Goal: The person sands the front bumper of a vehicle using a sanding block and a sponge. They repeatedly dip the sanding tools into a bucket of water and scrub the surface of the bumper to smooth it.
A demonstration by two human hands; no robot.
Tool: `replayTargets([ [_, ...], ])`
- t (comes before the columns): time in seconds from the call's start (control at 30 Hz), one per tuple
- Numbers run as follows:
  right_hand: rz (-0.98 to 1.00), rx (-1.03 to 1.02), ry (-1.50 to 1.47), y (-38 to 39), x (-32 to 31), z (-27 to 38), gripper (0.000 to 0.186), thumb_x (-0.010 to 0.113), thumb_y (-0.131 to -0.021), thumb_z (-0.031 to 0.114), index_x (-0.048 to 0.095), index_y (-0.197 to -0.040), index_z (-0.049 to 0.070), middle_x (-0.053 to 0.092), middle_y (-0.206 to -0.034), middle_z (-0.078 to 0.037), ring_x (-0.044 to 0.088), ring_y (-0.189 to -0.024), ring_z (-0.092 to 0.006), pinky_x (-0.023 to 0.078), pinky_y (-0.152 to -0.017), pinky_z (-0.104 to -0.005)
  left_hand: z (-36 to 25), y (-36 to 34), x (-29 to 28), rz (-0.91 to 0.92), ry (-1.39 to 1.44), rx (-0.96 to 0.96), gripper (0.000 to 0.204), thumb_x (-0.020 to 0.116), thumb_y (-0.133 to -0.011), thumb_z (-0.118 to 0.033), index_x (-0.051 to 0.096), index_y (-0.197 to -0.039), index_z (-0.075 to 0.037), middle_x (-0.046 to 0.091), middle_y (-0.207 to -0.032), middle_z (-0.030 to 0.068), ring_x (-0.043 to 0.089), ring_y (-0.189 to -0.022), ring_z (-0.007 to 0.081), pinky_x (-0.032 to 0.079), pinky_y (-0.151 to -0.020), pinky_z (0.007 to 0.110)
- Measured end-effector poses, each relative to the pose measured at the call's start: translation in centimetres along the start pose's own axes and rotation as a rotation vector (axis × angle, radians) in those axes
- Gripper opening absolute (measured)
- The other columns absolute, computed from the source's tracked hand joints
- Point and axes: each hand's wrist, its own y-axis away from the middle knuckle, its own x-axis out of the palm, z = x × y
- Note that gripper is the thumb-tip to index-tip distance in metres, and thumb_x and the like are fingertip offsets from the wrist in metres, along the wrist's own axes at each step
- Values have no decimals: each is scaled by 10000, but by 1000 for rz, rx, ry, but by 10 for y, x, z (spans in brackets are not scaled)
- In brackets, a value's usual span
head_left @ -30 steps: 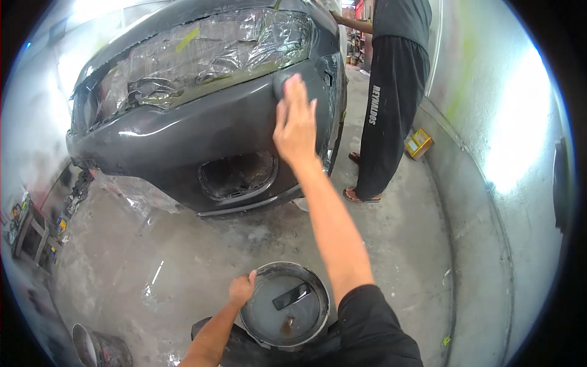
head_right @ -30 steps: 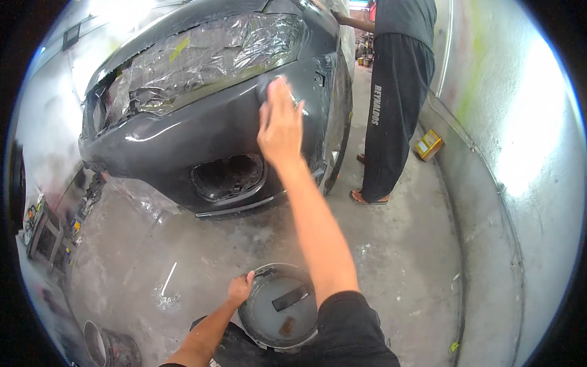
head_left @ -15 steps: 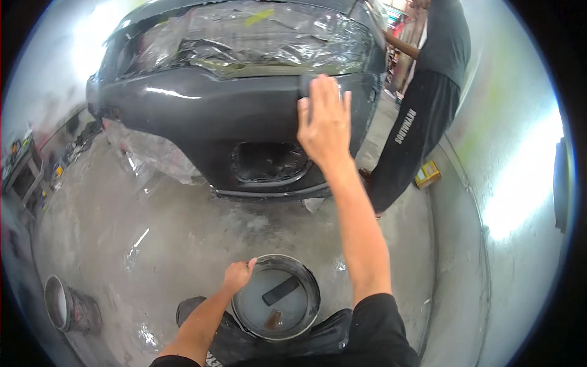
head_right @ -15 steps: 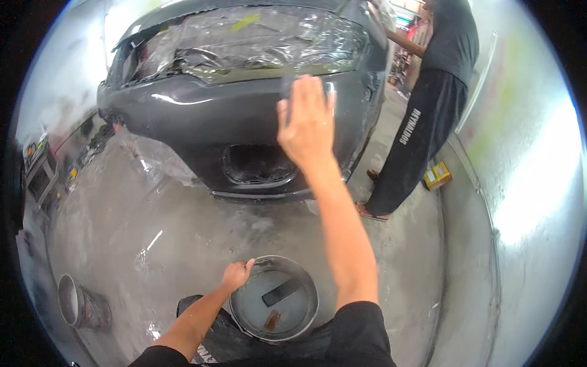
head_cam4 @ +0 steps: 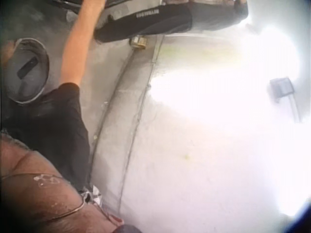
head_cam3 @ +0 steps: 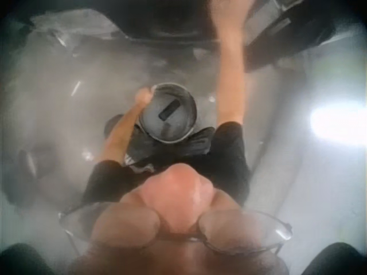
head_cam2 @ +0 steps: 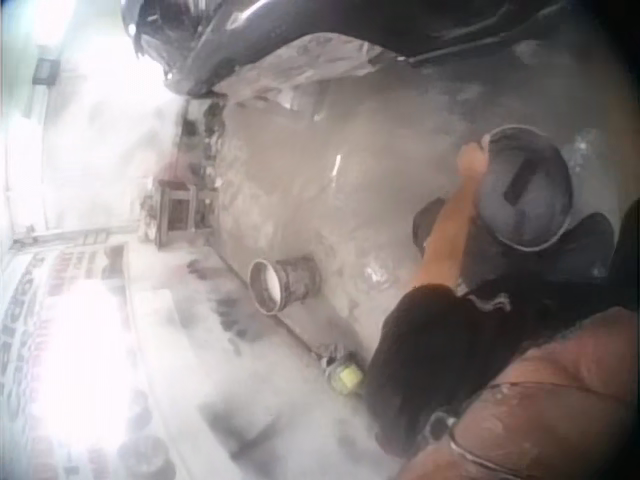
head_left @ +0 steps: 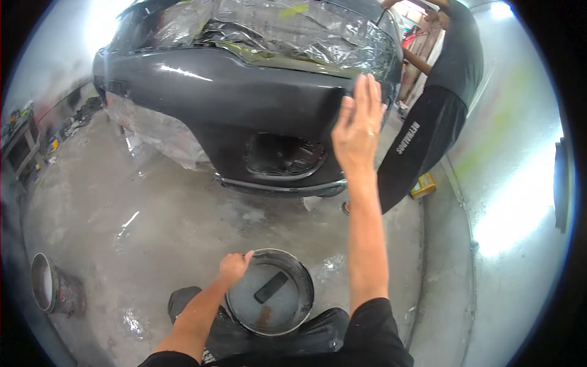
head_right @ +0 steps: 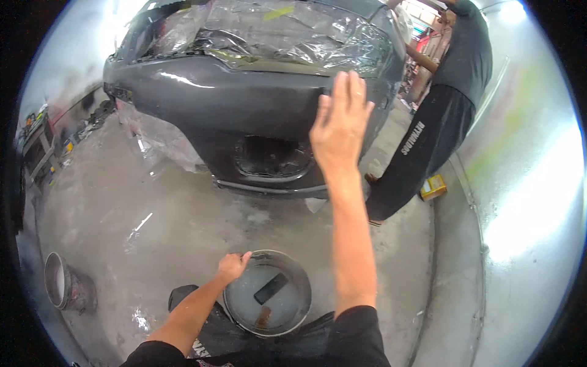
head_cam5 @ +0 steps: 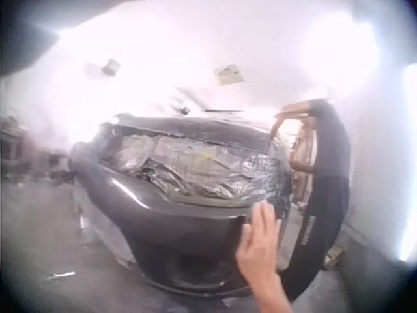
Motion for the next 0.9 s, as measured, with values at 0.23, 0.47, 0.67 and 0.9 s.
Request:
replayTargets([
  [0.23, 236, -335, 7, 25, 52, 58, 589, 652, -959, 264, 461, -1498, 124, 428, -1552, -179, 390, -1462, -347, 312, -1153, -648, 5, -1, 2, -48, 7, 39, 726, 394, -1027, -633, 761, -951, -10, 731, -942, 250, 692, -955, 456, 541, -871, 532],
  [0.47, 60, 117, -89, 2, -7, -28, 518, 459, -1063, 165, 386, -1562, 48, 364, -1616, -212, 368, -1482, -411, 281, -1154, -673, 14, -9, 12, -75, 23, 10, 698, 431, -1022, -620, 756, -936, -8, 727, -933, 258, 696, -931, 459, 553, -827, 536],
  [0.67, 176, -136, -32, 21, 29, -22, 584, 512, -1038, 148, 331, -1581, 30, 316, -1631, -235, 318, -1500, -437, 273, -1186, -627, 3, -1, 10, -71, 50, 14, 679, 433, -1028, -607, 753, -957, -13, 725, -945, 263, 698, -925, 452, 557, -818, 533],
  [0.9, 162, -24, 31, 24, 27, -13, 588, 531, -1040, 175, 336, -1565, -6, 298, -1624, -261, 323, -1493, -444, 302, -1147, -670, 14, -6, 7, -74, 42, 33, 683, 421, -1032, -604, 754, -962, -12, 725, -936, 263, 695, -935, 455, 558, -821, 526],
])
